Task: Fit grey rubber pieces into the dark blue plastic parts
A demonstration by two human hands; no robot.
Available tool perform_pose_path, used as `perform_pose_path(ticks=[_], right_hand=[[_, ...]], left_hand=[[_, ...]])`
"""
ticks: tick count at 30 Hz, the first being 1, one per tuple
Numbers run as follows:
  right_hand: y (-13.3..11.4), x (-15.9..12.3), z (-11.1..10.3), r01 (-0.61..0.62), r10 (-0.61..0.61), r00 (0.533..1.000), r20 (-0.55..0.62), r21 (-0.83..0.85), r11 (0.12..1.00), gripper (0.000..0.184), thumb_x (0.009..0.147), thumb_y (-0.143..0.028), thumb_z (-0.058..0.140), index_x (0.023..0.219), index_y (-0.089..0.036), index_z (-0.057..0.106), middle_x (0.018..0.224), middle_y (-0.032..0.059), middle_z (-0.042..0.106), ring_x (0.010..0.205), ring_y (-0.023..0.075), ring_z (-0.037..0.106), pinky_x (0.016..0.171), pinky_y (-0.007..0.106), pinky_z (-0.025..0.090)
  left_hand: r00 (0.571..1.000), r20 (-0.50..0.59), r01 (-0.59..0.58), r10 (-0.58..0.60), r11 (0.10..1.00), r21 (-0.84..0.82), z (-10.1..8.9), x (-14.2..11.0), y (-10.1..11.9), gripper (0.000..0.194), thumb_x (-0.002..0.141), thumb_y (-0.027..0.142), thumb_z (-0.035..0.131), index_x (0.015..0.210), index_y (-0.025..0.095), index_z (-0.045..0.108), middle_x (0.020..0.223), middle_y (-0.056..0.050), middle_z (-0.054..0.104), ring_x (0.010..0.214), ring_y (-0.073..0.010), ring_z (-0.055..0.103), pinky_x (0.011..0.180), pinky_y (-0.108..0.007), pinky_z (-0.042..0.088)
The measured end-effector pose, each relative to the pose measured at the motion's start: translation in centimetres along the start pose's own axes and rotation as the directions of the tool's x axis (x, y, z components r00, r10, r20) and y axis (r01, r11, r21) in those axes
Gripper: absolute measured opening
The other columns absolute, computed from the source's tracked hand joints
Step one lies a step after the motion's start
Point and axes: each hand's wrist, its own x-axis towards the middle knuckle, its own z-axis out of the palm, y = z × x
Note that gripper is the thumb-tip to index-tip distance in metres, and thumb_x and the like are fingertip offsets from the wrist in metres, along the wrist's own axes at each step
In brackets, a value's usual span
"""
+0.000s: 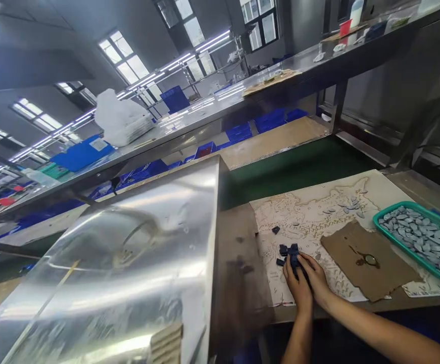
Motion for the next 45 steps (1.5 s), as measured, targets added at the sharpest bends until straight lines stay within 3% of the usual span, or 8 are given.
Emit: perform_pose_path(ticks=[7,13,19,23,26,35,40,45], right_hand=[[0.6,4.2,-0.3,0.03,-0.013,0.992,0.124,-0.133,0.991,0.022,0.091,-0.033,0.062,0.1,-0.013,0.064,0.107,0.0067,0.066,0.103,0.0188,0.062,0.097,0.045,0.049],[-1.0,5.0,-3.2,0.285,-0.178,0.914,0.366,-0.263,0.922,0.056,0.076,-0.056,0.066,0.119,-0.021,0.064,0.134,0.0102,0.058,0.128,0.0252,0.051,0.11,0.044,0.041],[-8.6,5.9,-18.0,0.588,-0.414,0.807,0.42,-0.521,0.619,0.068,0.072,-0.075,0.045,0.114,-0.026,0.065,0.123,0.0083,0.066,0.112,0.0264,0.062,0.093,0.041,0.052],[-13.5,7.8,-29.2,0.521,-0.505,0.803,0.316,-0.785,0.335,0.062,0.071,-0.065,0.042,0.108,-0.021,0.066,0.112,0.0147,0.068,0.09,0.0314,0.065,0.082,0.05,0.05],[-15.5,9.8,-33.9,0.473,-0.463,0.797,0.388,-0.877,0.08,0.049,0.075,-0.052,0.042,0.099,-0.019,0.069,0.113,0.0165,0.067,0.099,0.0359,0.063,0.085,0.052,0.048],[-15.8,16.3,-30.7,0.548,-0.155,0.776,0.611,-0.776,-0.313,0.014,0.091,-0.026,0.059,0.093,-0.013,0.064,0.099,0.0051,0.065,0.094,0.0168,0.061,0.088,0.039,0.05],[-15.1,17.3,-29.7,0.511,-0.151,0.797,0.585,-0.786,-0.347,0.009,0.088,-0.023,0.058,0.086,-0.014,0.06,0.096,0.0048,0.062,0.089,0.0168,0.059,0.08,0.035,0.049],[-16.3,16.7,-29.9,0.577,-0.224,0.752,0.62,-0.783,-0.233,0.018,0.082,-0.036,0.048,0.087,-0.021,0.056,0.093,0.007,0.065,0.079,0.0194,0.062,0.069,0.032,0.048]], left_hand=[[0.98,0.002,-0.193,0.197,0.959,0.209,0.7,1.9,-3.7,0.041,0.086,0.028,0.044,0.121,0.011,0.058,0.138,-0.023,0.051,0.131,-0.0286,0.049,0.111,-0.045,0.04],[0.89,-0.078,-0.408,0.449,0.861,0.305,0.8,2.3,-5.9,0.045,0.095,0.035,0.038,0.132,0.013,0.051,0.14,-0.021,0.05,0.134,-0.0282,0.045,0.113,-0.049,0.036],[0.764,-0.072,-0.556,0.641,0.711,0.429,1.2,2.4,-7.1,0.039,0.096,0.032,0.04,0.124,0.016,0.061,0.129,-0.017,0.059,0.124,-0.0274,0.053,0.108,-0.049,0.041],[0.735,-0.025,-0.523,0.677,0.59,0.615,0.8,1.4,-6.1,0.037,0.092,0.028,0.048,0.123,0.019,0.064,0.129,-0.015,0.06,0.122,-0.0295,0.054,0.106,-0.051,0.043],[0.753,0.082,-0.491,0.653,0.475,0.73,1.0,0.6,-4.4,0.038,0.09,0.024,0.05,0.126,0.019,0.063,0.126,-0.015,0.063,0.122,-0.0311,0.055,0.102,-0.052,0.046],[0.717,0.348,-0.541,0.604,0.166,0.824,2.4,0.2,-2.8,0.052,0.076,-0.002,0.049,0.117,0.022,0.069,0.141,-0.013,0.053,0.128,-0.0307,0.053,0.102,-0.047,0.049],[0.683,0.298,-0.583,0.667,0.253,0.772,1.1,0.7,-4.4,0.036,0.08,0.007,0.054,0.108,0.021,0.071,0.141,-0.013,0.053,0.125,-0.0315,0.055,0.1,-0.049,0.05],[0.692,0.14,-0.609,0.709,0.468,0.641,1.0,0.6,-4.7,0.019,0.085,0.017,0.053,0.089,0.021,0.071,0.128,-0.01,0.064,0.119,-0.0267,0.06,0.101,-0.045,0.05]])
